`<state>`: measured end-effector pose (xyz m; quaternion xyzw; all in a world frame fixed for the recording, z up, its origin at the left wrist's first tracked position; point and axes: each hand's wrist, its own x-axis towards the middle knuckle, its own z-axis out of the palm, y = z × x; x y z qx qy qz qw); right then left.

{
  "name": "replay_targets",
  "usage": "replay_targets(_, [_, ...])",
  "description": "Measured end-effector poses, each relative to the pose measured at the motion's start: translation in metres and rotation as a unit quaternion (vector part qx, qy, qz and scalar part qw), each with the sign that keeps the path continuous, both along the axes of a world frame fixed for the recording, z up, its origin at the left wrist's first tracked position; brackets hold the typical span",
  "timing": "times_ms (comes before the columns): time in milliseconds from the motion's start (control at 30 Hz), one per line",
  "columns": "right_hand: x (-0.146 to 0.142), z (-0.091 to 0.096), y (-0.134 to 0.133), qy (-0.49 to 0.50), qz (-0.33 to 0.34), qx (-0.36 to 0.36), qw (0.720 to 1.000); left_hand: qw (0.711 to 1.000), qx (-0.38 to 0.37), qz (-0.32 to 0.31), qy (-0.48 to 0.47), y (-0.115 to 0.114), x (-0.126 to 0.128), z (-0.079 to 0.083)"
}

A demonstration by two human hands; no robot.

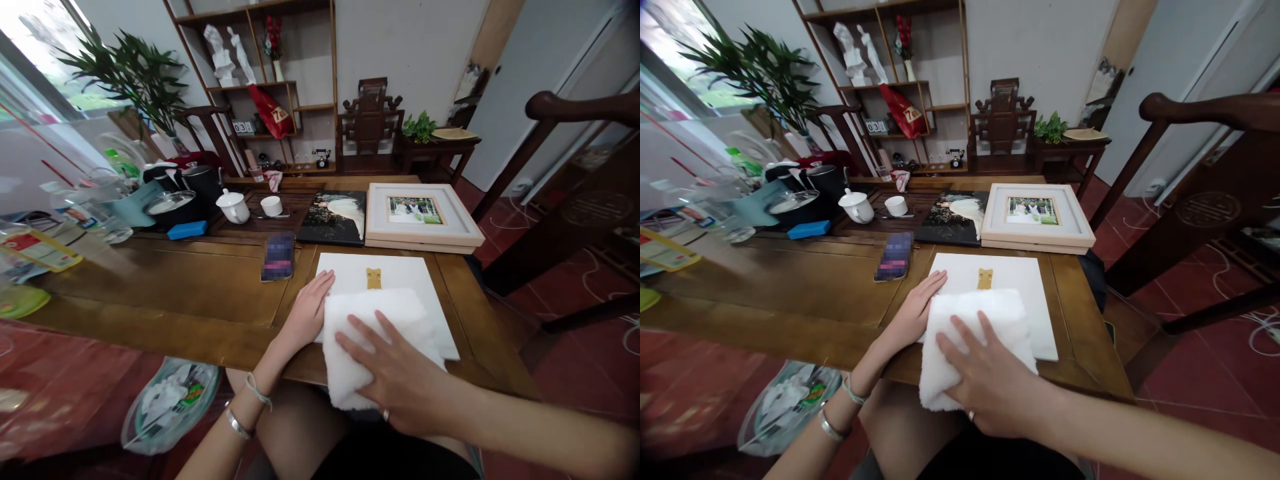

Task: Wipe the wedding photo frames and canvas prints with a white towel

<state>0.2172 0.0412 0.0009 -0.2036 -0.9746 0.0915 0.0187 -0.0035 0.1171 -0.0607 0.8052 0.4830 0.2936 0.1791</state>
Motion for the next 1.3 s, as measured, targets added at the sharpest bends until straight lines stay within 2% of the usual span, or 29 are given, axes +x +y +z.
replay_targets(67, [0.005,0.002,0.016,0.002,-0.022,-0.019,1.0,1.0,0.001,0.004,-0.001,0.0,0.0,0.0])
replay_targets(133, [0.009,0.004,0.044,0.002,-0.073,-0.016,0.997,1.0,0.0,0.01,0.001,0.0,0.001,0.0])
replay_targets(233, [0.008,0.005,0.086,0.003,-0.157,0.025,0.987,1.0,-0.001,0.012,0.005,0.0,0.002,0.001])
replay_targets(300, [0.002,0.003,0.097,-0.006,-0.186,0.051,0.981,1.0,0.0,0.011,0.008,0.0,0.002,0.002])
replay_targets(400, [-0.01,0.0,0.077,-0.044,-0.174,0.071,0.981,1.0,0.0,0.014,0.011,-0.001,0.003,0.002])
replay_targets(533, [-0.019,0.003,0.014,-0.031,-0.087,0.049,0.995,1.0,-0.005,0.011,0.005,-0.001,0.001,0.003])
replay_targets(600, [-0.019,0.007,-0.005,-0.023,-0.048,0.02,0.998,1.0,-0.009,0.002,-0.002,-0.001,0.0,0.003])
replay_targets(667, [-0.017,0.01,-0.004,-0.024,-0.039,0.0,0.999,1.0,-0.015,-0.006,-0.009,0.0,-0.001,0.004])
replay_targets(733, [-0.016,0.01,0.012,-0.022,-0.074,0.01,0.997,1.0,-0.02,-0.002,-0.019,0.001,-0.001,0.004])
replay_targets(833, [-0.021,0.005,0.044,-0.026,-0.155,0.071,0.985,0.999,-0.027,0.012,-0.038,0.003,-0.002,0.003])
replay_targets(900, [-0.03,0.001,0.053,-0.039,-0.185,0.11,0.976,0.998,-0.032,0.009,-0.053,0.005,-0.003,0.003])
replay_targets(967, [-0.04,-0.003,0.047,-0.043,-0.186,0.142,0.971,0.997,-0.034,0.0,-0.067,0.006,-0.005,0.004])
replay_targets(1033, [-0.048,-0.006,0.027,-0.035,-0.157,0.161,0.974,0.997,-0.039,-0.005,-0.068,0.005,-0.005,0.007])
replay_targets(1167, [-0.043,-0.005,-0.009,-0.001,-0.066,0.127,0.99,0.998,-0.049,0.01,-0.039,0.0,-0.002,0.01])
replay_targets(1233, [-0.031,-0.001,-0.008,0.015,-0.049,0.081,0.995,0.999,-0.037,0.012,-0.023,-0.001,0.0,0.009])
replay_targets(1300, [-0.018,0.004,0.008,0.019,-0.077,0.042,0.996,0.999,-0.027,0.011,-0.013,-0.002,0.001,0.007])
